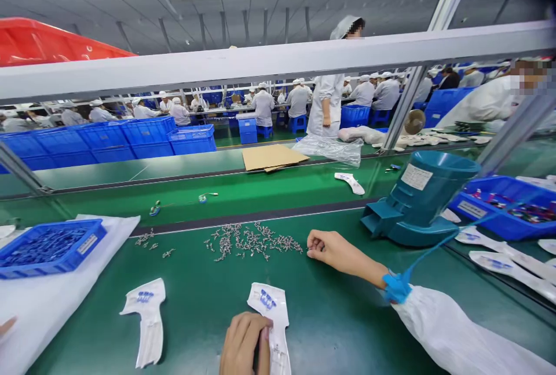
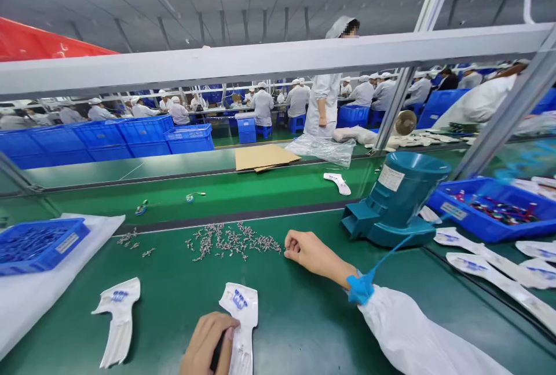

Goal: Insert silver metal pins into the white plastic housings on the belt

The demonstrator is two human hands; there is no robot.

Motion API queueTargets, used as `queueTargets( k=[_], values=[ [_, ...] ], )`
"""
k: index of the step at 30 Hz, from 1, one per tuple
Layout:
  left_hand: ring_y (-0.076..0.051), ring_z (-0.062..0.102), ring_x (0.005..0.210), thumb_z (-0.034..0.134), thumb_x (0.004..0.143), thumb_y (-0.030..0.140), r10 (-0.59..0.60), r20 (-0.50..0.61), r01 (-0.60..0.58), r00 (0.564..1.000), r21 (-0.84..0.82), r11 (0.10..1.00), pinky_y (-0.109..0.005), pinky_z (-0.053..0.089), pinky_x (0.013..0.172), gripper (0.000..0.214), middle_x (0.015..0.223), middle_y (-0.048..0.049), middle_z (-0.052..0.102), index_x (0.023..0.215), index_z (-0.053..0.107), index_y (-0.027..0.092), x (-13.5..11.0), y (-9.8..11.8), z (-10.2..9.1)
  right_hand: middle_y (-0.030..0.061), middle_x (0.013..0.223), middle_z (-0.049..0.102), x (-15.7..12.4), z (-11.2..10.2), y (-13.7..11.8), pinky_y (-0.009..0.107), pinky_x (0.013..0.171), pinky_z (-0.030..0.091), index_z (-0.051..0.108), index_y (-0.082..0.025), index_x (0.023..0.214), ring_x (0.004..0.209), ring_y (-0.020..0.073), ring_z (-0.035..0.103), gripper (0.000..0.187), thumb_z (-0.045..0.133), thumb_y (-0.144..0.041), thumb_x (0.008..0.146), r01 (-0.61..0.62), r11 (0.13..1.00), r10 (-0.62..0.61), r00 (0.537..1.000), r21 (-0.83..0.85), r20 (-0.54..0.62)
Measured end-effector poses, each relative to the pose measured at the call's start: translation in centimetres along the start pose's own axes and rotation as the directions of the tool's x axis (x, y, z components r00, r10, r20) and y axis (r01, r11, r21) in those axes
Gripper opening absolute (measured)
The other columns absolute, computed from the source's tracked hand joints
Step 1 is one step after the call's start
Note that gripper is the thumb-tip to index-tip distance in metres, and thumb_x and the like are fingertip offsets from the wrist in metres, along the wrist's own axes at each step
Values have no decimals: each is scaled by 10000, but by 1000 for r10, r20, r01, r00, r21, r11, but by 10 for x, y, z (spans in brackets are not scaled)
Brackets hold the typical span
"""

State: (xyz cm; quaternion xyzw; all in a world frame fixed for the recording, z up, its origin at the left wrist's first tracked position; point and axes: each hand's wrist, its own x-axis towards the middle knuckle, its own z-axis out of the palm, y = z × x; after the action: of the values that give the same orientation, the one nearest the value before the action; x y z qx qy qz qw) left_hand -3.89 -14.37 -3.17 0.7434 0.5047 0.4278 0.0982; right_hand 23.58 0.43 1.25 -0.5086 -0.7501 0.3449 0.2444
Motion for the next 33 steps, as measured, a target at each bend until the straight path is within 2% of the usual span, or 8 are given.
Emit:
queueTargets(
  k=[4, 7, 10, 12, 14, 18, 24, 33],
  values=[
    [-195, 642, 914, 439, 987, 231, -58, 263, 50, 963, 38, 998, -335, 525, 805, 186, 979, -39, 691, 1027, 620, 241, 58, 22, -2, 18, 697, 665, 8, 15, 1, 306, 660, 507, 605, -183, 804, 666, 175, 629, 357, 733, -512, 748, -43, 962, 39, 999, 271, 20],
    [-199, 650, 928, 595, 920, 249, -50, 280, 33, 959, 65, 997, -336, 523, 823, 121, 988, -17, 704, 1035, 631, 244, 106, 27, 14, 24, 718, 674, 12, 27, -7, 306, 663, 518, 593, -177, 835, 652, 161, 634, 448, 721, -595, 736, -59, 909, 47, 998, 414, 39],
    [-190, 656, 912, 630, 907, 249, -42, 260, 19, 965, 87, 996, -312, 519, 805, 75, 945, -6, 713, 979, 648, 236, 131, 22, 35, 25, 766, 693, 10, 32, -14, 294, 708, 517, 623, -174, 876, 700, 149, 646, 432, 747, -565, 743, -84, 801, 62, 996, 592, 58],
    [-181, 659, 913, 591, 937, 247, -33, 255, 9, 966, 96, 995, -300, 516, 802, 71, 945, -3, 718, 973, 652, 236, 134, 19, 43, 24, 786, 702, 9, 31, -16, 290, 725, 515, 660, -171, 882, 728, 149, 649, 414, 797, -523, 715, -91, 719, 76, 996, 689, 53],
    [-178, 658, 932, 540, 969, 254, -24, 258, -3, 966, 103, 995, -307, 511, 825, 117, 984, -4, 721, 1008, 650, 241, 131, 18, 46, 29, 805, 714, 8, 30, -14, 303, 736, 520, 690, -168, 859, 745, 159, 654, 415, 832, -511, 673, -78, 709, 84, 996, 701, 25],
    [-200, 639, 977, 466, 1001, 266, -8, 279, -30, 960, 132, 991, -344, 490, 871, 187, 1042, -36, 708, 1061, 639, 229, 128, 19, 44, 36, 816, 725, 9, 30, -8, 338, 758, 537, 704, -164, 834, 752, 177, 668, 423, 835, -522, 652, -61, 769, 91, 996, 636, -15],
    [-182, 615, 896, 399, 1018, 270, 5, 335, -57, 942, 146, 988, -320, 473, 836, 251, 975, -44, 662, 974, 640, 217, 131, 19, 43, 59, 897, 742, 3, 31, -8, 365, 851, 549, 700, -181, 906, 856, 207, 692, 337, 740, -494, 787, 16, 854, 35, 996, 521, -87],
    [-137, 650, 903, 424, 1015, 272, -47, 299, 41, 953, 26, 999, -260, 504, 791, 230, 1026, -18, 684, 1034, 648, 226, 134, 13, 40, 44, 832, 725, 0, 18, -12, 312, 739, 536, 660, -203, 861, 778, 202, 676, 238, 573, -423, 893, 67, 968, -23, 984, 242, -178]
  ],
)
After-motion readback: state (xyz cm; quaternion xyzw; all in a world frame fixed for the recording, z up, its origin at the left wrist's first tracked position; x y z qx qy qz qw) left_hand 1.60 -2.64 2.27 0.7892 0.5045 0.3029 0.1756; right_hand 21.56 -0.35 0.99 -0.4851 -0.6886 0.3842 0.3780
